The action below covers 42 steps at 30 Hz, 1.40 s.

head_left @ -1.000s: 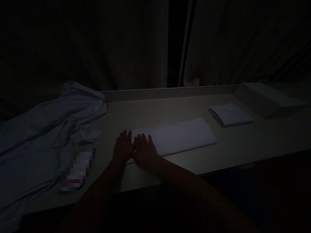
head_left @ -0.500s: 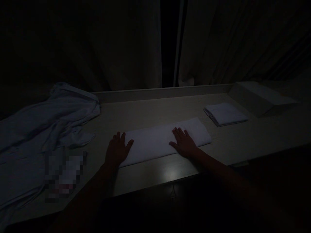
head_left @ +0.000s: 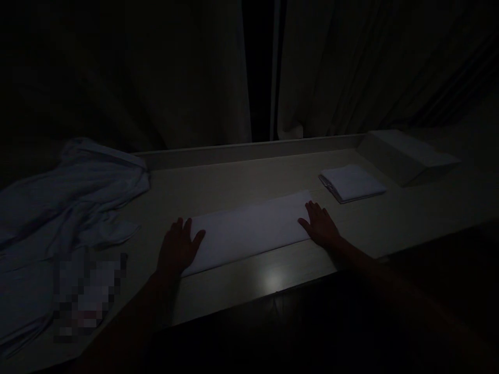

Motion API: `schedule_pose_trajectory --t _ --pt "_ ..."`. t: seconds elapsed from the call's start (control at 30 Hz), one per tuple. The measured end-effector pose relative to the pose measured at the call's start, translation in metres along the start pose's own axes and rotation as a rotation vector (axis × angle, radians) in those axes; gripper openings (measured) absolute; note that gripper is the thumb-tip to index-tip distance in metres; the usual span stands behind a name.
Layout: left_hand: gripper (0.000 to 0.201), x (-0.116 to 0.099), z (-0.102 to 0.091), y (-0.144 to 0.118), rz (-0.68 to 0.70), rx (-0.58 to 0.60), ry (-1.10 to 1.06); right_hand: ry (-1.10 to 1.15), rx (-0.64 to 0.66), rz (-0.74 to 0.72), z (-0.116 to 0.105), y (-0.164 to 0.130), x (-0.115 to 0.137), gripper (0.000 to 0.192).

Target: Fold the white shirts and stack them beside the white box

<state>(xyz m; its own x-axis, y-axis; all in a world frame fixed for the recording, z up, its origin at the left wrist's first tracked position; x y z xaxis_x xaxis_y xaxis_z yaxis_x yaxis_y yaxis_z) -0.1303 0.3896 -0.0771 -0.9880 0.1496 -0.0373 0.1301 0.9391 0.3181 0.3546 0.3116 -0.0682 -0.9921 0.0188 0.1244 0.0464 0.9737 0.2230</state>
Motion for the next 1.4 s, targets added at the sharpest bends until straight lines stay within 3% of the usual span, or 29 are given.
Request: schedule_pose_trajectory --t 0.37,0.5,0.7,0.83,1.03,1.4 --pt "0.077 -0.008 -0.017 0.0 -0.024 -0.002 -0.052 -0.022 0.021 0.022 0.0 0.002 0.003 0.083" --pt "0.067 -0.015 -0.027 -0.001 0.049 -0.009 -0.129 -0.029 0.063 0.006 -0.006 0.003 0.007 0.084" --pt "0.075 -0.007 -0.019 -0.001 0.03 -0.088 -0.103 -0.045 0.057 -0.089 -0.028 0.043 0.025 0.087" --pt "0.08 0.0 -0.005 -0.001 0.001 -0.05 -0.057 -0.005 0.082 -0.018 -0.012 0.071 0.025 0.09" --pt "0.079 -0.003 -0.01 -0.004 -0.014 -0.028 -0.04 0.0 0.016 0.057 0.018 0.069 0.011 0.089" --pt "0.079 -0.007 -0.017 -0.006 -0.019 -0.019 -0.037 -0.043 0.002 0.038 0.019 0.067 0.011 0.088"
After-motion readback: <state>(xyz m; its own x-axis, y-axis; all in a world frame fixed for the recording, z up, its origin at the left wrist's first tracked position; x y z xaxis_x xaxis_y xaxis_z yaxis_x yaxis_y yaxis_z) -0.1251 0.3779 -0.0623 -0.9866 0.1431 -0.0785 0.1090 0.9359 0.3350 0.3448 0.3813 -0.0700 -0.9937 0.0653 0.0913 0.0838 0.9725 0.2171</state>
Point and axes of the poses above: each hand's wrist, its own y-axis towards the middle knuckle, its own z-axis out of the palm, x = y × z, the point moved 8 cm from there along y, towards the middle knuckle, and after that the axes turned 5 degrees about -x, right-handed, at the moved point
